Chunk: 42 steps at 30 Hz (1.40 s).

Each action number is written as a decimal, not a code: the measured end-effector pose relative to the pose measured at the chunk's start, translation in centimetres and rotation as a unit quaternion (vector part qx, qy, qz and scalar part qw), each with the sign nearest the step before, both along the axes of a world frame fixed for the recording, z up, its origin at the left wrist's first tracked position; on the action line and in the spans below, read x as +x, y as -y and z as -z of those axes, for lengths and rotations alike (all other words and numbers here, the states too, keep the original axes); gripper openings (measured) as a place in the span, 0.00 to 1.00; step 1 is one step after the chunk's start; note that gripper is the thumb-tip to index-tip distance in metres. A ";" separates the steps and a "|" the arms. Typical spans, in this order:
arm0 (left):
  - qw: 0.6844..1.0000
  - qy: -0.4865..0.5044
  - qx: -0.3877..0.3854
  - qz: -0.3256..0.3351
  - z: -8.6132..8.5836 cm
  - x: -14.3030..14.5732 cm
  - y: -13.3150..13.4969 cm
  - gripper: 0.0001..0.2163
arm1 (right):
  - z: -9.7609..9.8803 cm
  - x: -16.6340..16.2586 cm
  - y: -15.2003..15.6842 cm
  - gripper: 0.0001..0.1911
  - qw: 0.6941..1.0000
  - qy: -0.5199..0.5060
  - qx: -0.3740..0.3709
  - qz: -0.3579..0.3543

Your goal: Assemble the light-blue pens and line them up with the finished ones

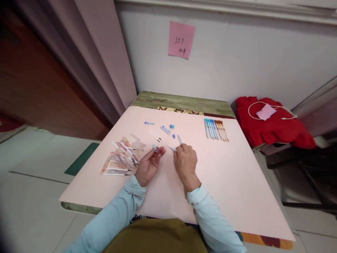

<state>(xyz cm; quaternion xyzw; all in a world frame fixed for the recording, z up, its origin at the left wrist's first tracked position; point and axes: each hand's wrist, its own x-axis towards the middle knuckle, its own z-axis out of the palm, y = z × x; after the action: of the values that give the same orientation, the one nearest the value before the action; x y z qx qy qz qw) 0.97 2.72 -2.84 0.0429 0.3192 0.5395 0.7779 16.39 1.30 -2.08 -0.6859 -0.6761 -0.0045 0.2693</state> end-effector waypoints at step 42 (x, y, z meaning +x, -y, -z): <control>0.983 -0.118 0.127 -0.062 1.0 0.5 -0.3 0.07 | 0.5 -0.9 1.3 0.17 0.449 -0.869 -0.192 -0.082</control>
<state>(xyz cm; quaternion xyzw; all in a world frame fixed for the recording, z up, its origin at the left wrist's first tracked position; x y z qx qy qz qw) 1.44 2.98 -3.89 0.1843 0.3398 0.6142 0.6880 15.53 -0.03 -2.60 -0.3082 -0.1271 0.7455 0.5771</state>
